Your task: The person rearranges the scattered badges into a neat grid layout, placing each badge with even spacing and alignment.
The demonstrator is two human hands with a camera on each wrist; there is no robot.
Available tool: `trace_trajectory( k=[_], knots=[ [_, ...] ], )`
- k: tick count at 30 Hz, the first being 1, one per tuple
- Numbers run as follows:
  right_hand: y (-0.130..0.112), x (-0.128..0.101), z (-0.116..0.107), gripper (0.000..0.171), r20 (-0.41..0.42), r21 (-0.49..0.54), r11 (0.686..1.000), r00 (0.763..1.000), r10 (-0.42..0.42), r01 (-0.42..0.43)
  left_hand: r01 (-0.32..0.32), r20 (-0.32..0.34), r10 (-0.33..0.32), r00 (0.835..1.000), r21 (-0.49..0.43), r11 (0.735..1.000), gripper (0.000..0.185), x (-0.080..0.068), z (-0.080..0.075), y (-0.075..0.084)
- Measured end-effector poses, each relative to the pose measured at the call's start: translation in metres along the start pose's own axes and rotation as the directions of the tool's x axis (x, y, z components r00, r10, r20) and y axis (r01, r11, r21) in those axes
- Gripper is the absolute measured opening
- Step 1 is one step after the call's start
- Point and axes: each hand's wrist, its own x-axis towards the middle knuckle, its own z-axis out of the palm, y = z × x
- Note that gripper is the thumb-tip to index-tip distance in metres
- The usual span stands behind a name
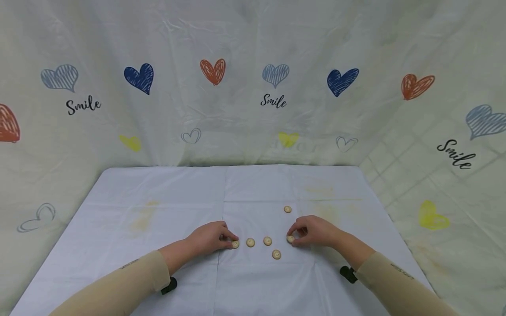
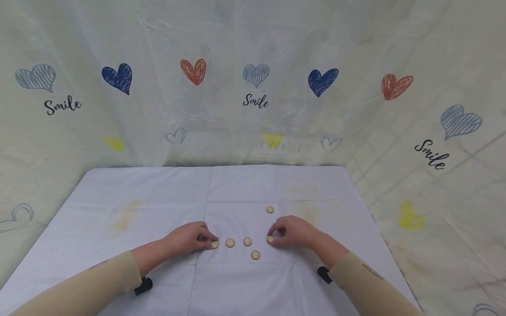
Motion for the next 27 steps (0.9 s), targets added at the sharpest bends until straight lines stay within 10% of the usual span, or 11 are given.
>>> trace_trajectory(
  k=[27],
  knots=[
    [0.001, 0.086, -0.027, 0.016, -0.037, 0.062, 0.977, 0.977, 0.209, -0.206, -0.009, -0.008, 0.009, 1.000, 0.006, 1.000, 0.023, 0.000, 0.001, -0.002]
  ],
)
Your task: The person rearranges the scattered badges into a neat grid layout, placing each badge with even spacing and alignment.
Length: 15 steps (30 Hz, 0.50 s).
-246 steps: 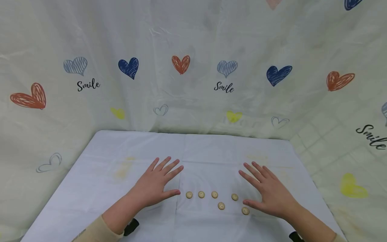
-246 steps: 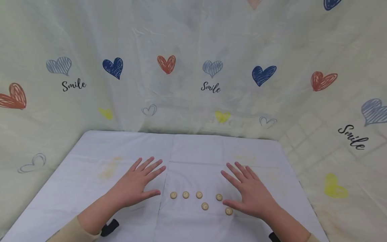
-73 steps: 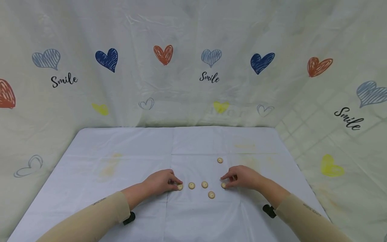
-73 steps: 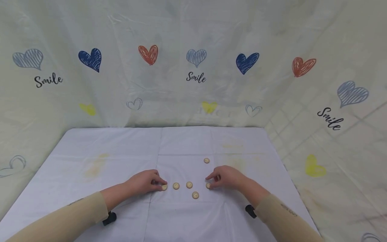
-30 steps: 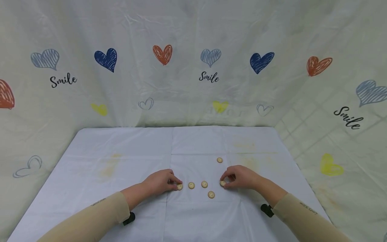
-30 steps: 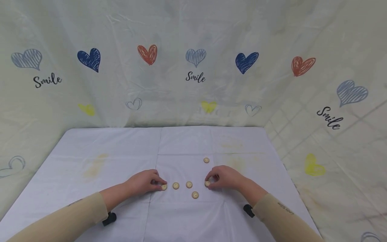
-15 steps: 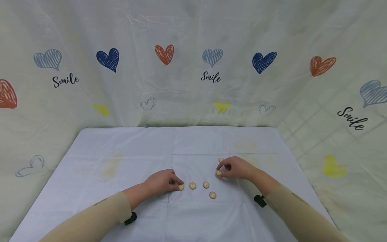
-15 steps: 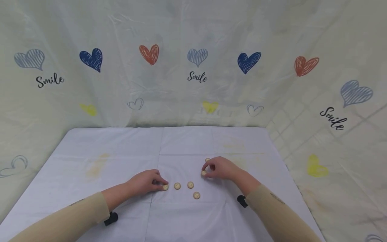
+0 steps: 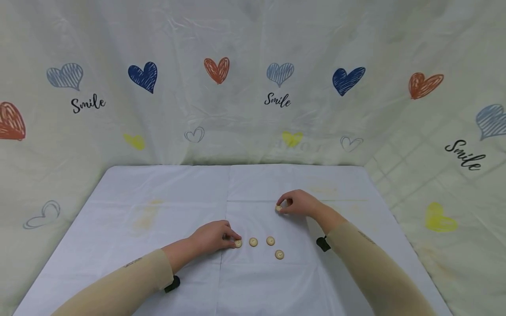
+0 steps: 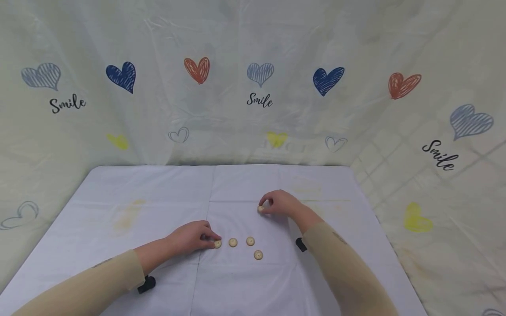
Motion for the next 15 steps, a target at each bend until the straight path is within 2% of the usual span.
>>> trace_trajectory(
  k=[8, 15],
  knots=[
    [-0.0009, 0.0105, 0.0014, 0.016, 0.018, -0.064, 0.998, 1.000, 0.008, -0.007, 0.004, 0.005, -0.004, 1.000, 0.002, 1.000, 0.023, 0.0006, -0.0005, 0.0021],
    [-0.0019, 0.0115, 0.0009, 0.020, 0.017, -0.071, 0.997, 1.000, 0.017, -0.016, 0.002, 0.004, -0.002, 1.000, -0.004, 1.000, 0.023, 0.0000, -0.0007, 0.0025]
  ],
)
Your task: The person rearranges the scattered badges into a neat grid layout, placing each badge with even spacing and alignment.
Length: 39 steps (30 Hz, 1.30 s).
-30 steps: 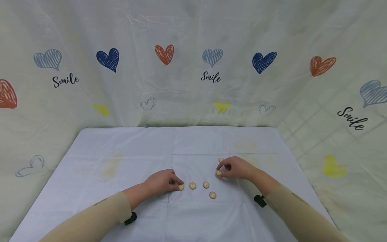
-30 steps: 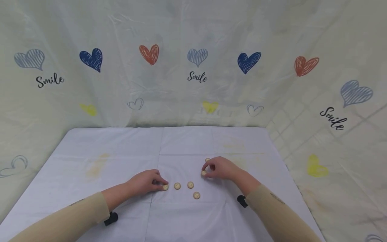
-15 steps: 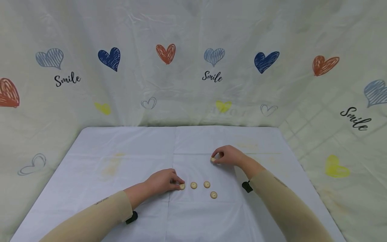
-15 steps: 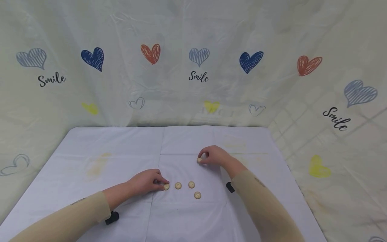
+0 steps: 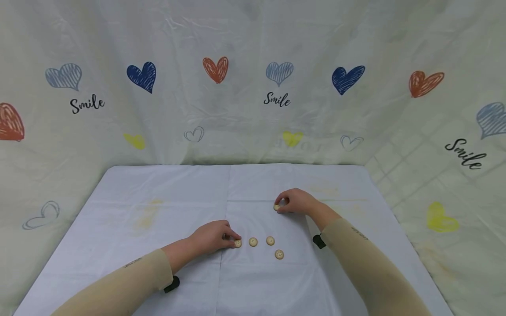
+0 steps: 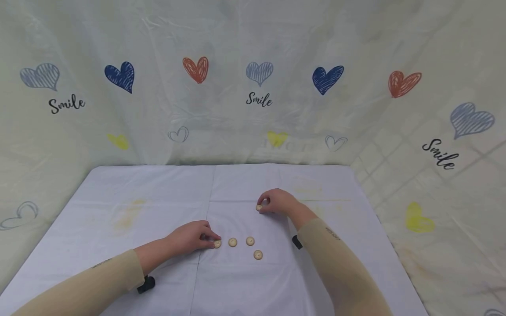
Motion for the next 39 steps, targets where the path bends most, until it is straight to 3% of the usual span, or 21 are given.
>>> trace_trajectory(
  k=[18, 28, 39],
  knots=[
    [-0.003, -0.032, -0.002, 0.028, -0.007, 0.081, 0.997, 1.000, 0.021, -0.020, -0.004, -0.005, 0.004, 1.000, 0.019, 1.000, 0.023, 0.001, 0.001, -0.001],
    [-0.001, -0.067, 0.005, 0.033, 0.001, 0.006, 0.995, 0.995, -0.097, 0.097, -0.005, -0.007, 0.005, 1.000, 0.016, 1.000, 0.022, -0.001, 0.001, 0.002],
    [-0.002, -0.098, 0.011, 0.030, 0.012, -0.005, 0.983, 0.983, -0.181, 0.181, -0.006, -0.007, 0.006, 1.000, 0.018, 1.000, 0.023, 0.000, -0.001, 0.004]
  ],
)
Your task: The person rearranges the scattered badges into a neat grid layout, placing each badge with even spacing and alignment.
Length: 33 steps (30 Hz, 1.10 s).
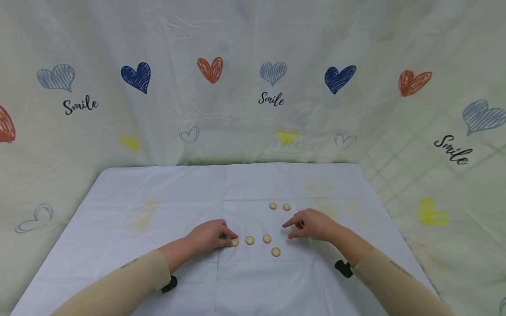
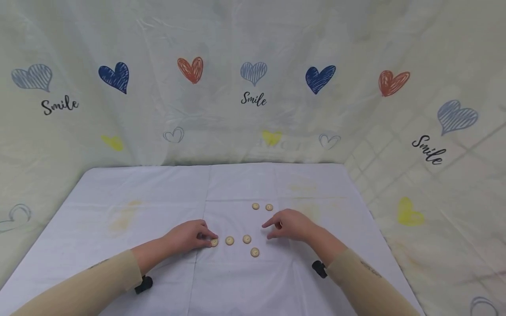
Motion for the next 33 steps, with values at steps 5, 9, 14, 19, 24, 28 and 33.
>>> trace_trajectory(
  k=[5, 9, 14, 19, 24, 28, 33],
  knots=[
    [-0.003, -0.002, 0.003, 0.030, 0.001, -0.018, 0.999, 0.999, -0.041, 0.041, 0.000, 0.002, 0.000, 1.000, 0.002, 1.000, 0.022, 0.000, -0.001, 0.001],
    [-0.006, -0.001, 0.011, 0.030, 0.024, -0.038, 0.997, 0.997, -0.067, 0.068, 0.002, 0.003, -0.002, 1.000, 0.004, 1.000, 0.022, 0.001, -0.001, 0.001],
    [-0.014, 0.000, 0.021, 0.028, 0.060, -0.021, 0.992, 0.991, -0.121, 0.122, -0.001, 0.005, 0.001, 1.000, 0.001, 1.000, 0.022, 0.001, -0.001, 0.001],
    [-0.022, 0.003, 0.027, 0.025, 0.103, -0.024, 0.985, 0.981, -0.166, 0.169, 0.001, 0.011, -0.001, 1.000, -0.004, 1.000, 0.022, 0.001, -0.001, 0.000],
    [-0.024, 0.006, 0.033, 0.024, 0.132, -0.076, 0.979, 0.975, -0.178, 0.189, 0.001, 0.016, -0.001, 1.000, -0.008, 1.000, 0.022, 0.001, 0.000, -0.001],
    [-0.023, 0.008, 0.035, 0.024, 0.139, -0.093, 0.976, 0.973, -0.184, 0.198, 0.008, 0.016, -0.007, 1.000, -0.018, 1.000, 0.023, 0.001, 0.000, -0.001],
    [-0.023, 0.010, 0.036, 0.024, 0.136, -0.084, 0.976, 0.972, -0.189, 0.202, 0.009, 0.013, -0.009, 1.000, -0.020, 1.000, 0.022, 0.001, -0.001, -0.002]
  ],
)
